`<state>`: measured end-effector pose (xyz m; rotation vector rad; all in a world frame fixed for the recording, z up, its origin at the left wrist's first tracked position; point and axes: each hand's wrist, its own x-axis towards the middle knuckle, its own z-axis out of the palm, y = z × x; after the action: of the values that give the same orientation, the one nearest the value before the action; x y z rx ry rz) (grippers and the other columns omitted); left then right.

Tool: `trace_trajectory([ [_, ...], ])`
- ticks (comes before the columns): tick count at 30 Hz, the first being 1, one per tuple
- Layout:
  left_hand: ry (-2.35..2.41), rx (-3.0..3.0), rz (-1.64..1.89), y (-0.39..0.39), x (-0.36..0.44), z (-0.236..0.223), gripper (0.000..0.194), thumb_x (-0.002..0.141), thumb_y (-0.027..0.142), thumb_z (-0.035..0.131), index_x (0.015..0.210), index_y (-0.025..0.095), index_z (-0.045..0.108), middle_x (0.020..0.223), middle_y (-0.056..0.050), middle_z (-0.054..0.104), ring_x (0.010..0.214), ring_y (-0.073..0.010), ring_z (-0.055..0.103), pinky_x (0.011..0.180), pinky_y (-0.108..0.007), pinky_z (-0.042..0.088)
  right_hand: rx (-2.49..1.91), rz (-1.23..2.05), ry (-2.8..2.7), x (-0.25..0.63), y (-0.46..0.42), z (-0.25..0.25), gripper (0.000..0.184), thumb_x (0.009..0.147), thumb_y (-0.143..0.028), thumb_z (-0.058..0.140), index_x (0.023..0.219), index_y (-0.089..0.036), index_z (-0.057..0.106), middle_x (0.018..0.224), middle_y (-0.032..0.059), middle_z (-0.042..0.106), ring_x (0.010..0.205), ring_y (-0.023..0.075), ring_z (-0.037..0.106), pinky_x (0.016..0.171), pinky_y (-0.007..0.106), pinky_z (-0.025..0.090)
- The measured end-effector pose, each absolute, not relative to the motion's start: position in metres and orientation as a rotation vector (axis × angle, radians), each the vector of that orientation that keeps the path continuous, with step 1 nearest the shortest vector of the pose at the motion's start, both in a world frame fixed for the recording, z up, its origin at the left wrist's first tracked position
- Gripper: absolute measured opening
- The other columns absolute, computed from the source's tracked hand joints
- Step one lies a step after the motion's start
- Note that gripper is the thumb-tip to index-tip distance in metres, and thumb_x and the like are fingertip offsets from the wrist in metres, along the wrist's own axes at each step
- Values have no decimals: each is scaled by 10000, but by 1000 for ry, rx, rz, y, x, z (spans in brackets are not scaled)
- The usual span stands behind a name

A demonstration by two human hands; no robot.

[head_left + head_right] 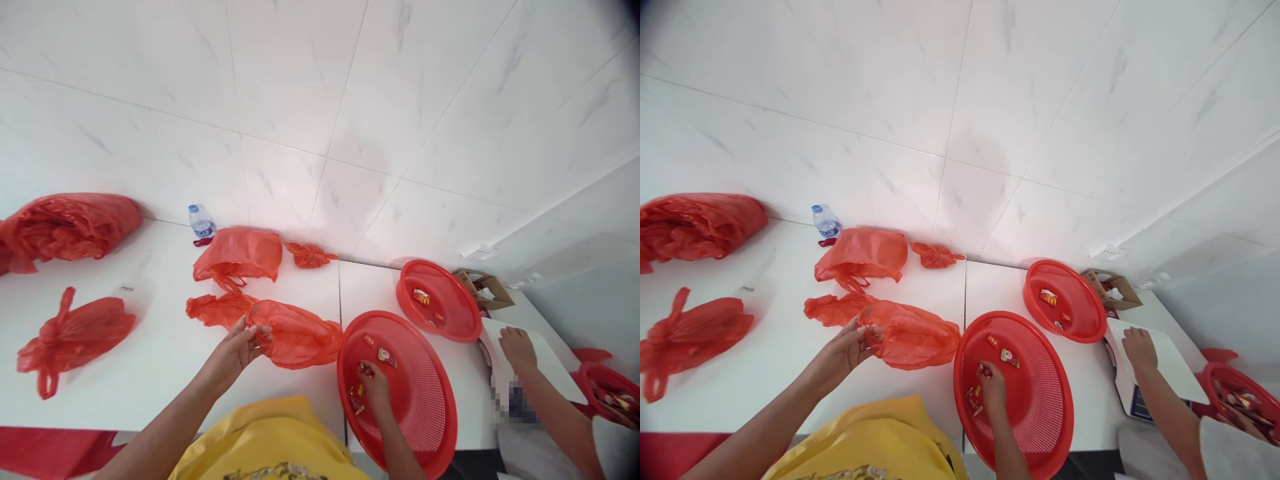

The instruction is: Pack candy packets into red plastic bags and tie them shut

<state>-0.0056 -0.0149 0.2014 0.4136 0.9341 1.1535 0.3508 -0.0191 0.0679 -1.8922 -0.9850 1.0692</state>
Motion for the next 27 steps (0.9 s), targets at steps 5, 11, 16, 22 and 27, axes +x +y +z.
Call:
trace_trajectory([
  [5,919,406,1153,-15,-4,198,243,813,278,624,1024,238,510,980,-43,655,798,-156,626,772,-324,485,-1623,1516,-680,338,-26,126,409,680,-424,690,1028,-225,605,836,20,675,731,179,638,610,269,493],
  [11,919,413,1123,-14,0,193,219,807,282,627,986,229,512,994,-48,664,786,-153,632,763,-311,486,-1228,2055,-401,251,-7,165,354,599,-276,809,877,-169,619,768,11,638,633,92,594,414,131,359],
  [16,926,404,1119,-16,-1,192,211,824,281,613,992,232,496,1005,-44,669,788,-144,628,759,-301,483,-1223,2023,-328,201,19,153,407,641,-407,774,959,-228,593,881,21,654,776,154,629,569,230,489],
  [22,917,399,1123,-15,-2,190,195,841,280,597,990,243,477,985,-31,675,793,-150,627,762,-308,479,-1251,1884,-692,241,9,169,402,747,-451,671,1081,-241,596,1095,72,645,987,193,616,794,303,480],
  [27,910,407,1105,-11,-2,191,193,836,276,598,999,238,502,988,-32,683,780,-144,622,763,-305,476,-1875,1332,-1354,322,-11,144,320,856,-442,423,982,-197,585,914,84,674,806,202,644,663,296,468],
])
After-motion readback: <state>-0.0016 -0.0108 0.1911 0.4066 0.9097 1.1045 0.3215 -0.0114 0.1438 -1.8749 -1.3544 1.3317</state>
